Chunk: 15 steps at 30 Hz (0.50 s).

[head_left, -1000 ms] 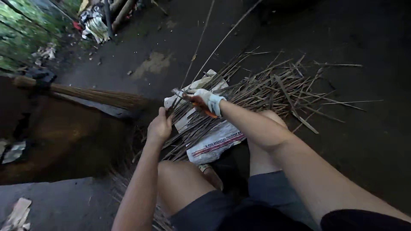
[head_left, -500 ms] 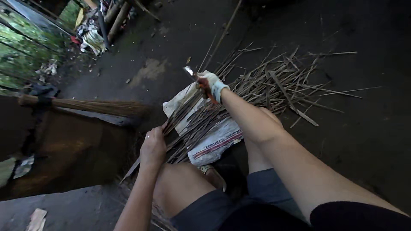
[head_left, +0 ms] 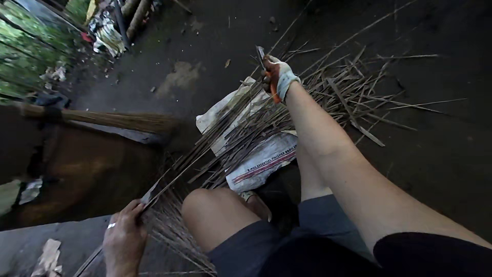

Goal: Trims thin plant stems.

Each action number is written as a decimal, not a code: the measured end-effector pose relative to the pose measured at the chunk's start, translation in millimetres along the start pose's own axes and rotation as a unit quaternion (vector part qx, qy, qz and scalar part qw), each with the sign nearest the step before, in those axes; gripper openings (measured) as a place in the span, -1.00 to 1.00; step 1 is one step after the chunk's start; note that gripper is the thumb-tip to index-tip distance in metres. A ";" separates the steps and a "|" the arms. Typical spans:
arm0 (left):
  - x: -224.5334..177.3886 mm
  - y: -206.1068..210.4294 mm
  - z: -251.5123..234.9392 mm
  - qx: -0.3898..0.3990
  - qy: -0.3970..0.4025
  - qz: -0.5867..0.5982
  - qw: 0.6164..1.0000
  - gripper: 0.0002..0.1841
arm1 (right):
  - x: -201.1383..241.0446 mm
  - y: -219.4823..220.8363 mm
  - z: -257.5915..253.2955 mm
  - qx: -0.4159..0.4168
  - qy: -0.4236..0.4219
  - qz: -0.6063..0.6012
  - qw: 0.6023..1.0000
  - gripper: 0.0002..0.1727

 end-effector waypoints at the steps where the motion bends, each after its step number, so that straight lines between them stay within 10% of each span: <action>1: 9.5 -5.7 10.3 -0.005 -0.007 -0.013 1.000 -0.73 | 2.1 -3.3 -0.9 -0.008 0.005 -0.005 1.000 -0.54; 10: 46.3 -35.1 64.8 -0.012 -0.059 -0.100 0.993 -0.74 | -9.3 2.3 2.6 -0.027 0.031 0.041 0.998 -0.56; 15: 2.4 -14.6 9.1 -0.033 -0.032 -0.067 0.997 -0.73 | -77.1 78.7 35.6 0.197 0.027 0.115 0.973 -0.66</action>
Point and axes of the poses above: each hand's wrist, its own z-axis away from the middle knuckle, its own y-axis out of the palm, x = y × z, the point moved 5 cm from there along -z, towards the middle knuckle, and after that the axes turned 6 degrees about -z, right-handed, at the moved point
